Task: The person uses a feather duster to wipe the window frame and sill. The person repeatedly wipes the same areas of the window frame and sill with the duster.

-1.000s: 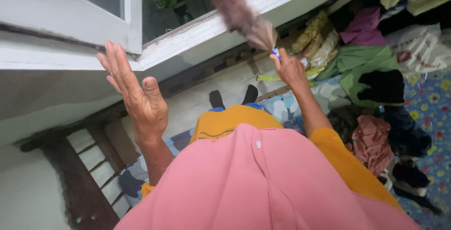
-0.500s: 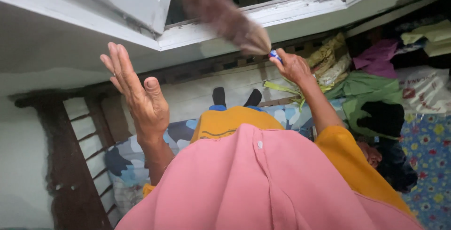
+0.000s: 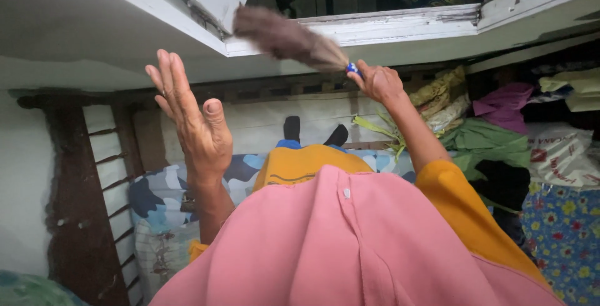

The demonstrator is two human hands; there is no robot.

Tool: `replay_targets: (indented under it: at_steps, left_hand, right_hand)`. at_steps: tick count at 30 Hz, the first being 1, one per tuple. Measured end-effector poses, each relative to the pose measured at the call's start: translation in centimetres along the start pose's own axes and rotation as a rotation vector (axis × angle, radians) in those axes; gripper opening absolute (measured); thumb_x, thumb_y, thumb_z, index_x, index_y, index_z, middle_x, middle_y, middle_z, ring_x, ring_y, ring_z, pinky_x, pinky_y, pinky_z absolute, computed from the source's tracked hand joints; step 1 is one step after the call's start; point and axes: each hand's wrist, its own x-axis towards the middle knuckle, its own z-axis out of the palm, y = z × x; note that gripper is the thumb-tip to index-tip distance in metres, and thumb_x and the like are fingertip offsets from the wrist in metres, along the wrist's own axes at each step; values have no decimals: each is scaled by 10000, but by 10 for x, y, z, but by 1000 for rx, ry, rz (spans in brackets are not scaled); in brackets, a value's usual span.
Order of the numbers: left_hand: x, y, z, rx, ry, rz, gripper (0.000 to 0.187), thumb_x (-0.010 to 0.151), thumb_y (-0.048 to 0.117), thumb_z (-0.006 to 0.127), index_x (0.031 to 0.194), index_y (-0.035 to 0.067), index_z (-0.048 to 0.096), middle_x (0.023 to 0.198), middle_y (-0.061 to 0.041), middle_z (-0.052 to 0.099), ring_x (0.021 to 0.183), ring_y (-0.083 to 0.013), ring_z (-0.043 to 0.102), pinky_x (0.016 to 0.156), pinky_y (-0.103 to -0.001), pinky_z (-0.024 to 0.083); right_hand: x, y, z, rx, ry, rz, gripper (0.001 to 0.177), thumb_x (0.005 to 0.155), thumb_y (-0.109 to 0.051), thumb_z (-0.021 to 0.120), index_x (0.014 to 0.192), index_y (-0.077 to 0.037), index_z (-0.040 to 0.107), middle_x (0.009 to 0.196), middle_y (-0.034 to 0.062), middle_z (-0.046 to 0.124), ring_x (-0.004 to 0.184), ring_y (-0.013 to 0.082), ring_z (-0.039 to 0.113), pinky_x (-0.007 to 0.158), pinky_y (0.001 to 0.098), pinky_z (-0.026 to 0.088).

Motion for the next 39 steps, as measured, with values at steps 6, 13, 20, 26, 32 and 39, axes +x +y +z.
replay_targets:
  at_steps: [6, 13, 20, 26, 32, 39]
  left_hand:
    - [-1, 1, 0, 16, 13, -2, 703, 1144, 608, 178, 1690, 168, 130, 1777, -57, 91, 1668, -365, -30, 1304, -738, 28]
    - [-1, 4, 3, 11, -1, 14, 705, 1139, 615, 178, 1686, 172, 133, 1774, -60, 96, 1663, -366, -33, 1305, -732, 24]
    - [9, 15, 15, -6, -62, 56, 708, 1138, 602, 179, 1682, 151, 133, 1769, -81, 95, 1658, -376, -28, 1306, -710, 31]
    - [19, 26, 30, -16, -133, 101, 746, 1116, 630, 162, 1680, 142, 142, 1766, -74, 93, 1654, -369, -21, 1300, -701, 40]
    - [28, 35, 40, -47, -181, 168, 756, 1115, 635, 165, 1678, 130, 141, 1764, -84, 89, 1650, -374, -33, 1307, -701, 29]
    - [39, 45, 57, -48, -253, 250, 783, 1104, 648, 146, 1678, 116, 131, 1762, -92, 94, 1647, -370, -28, 1331, -642, 18]
  right_hand:
    - [-11, 3, -14, 48, 74, -56, 409, 1109, -566, 403, 1209, -173, 463, 808, 198, 718, 629, 485, 665, 500, 557, 498]
    - [-50, 20, -16, 255, 17, 180, 410, 1128, -483, 364, 1155, -80, 434, 899, 289, 695, 703, 543, 636, 560, 634, 452]
    - [-91, 44, 7, 241, 37, 282, 368, 1099, -487, 435, 1173, -128, 470, 898, 282, 702, 752, 567, 645, 609, 648, 487]
    - [-111, 45, 32, 480, 168, 564, 409, 1089, -492, 423, 1170, -99, 506, 908, 361, 644, 842, 627, 585, 679, 659, 413]
    - [-148, 40, 39, 638, 225, 679, 405, 1087, -502, 411, 1163, -117, 508, 848, 373, 629, 822, 632, 566, 662, 604, 395]
    - [-160, 40, 67, 839, 328, 831, 468, 1083, -536, 377, 1074, -89, 517, 943, 277, 653, 875, 549, 596, 698, 547, 415]
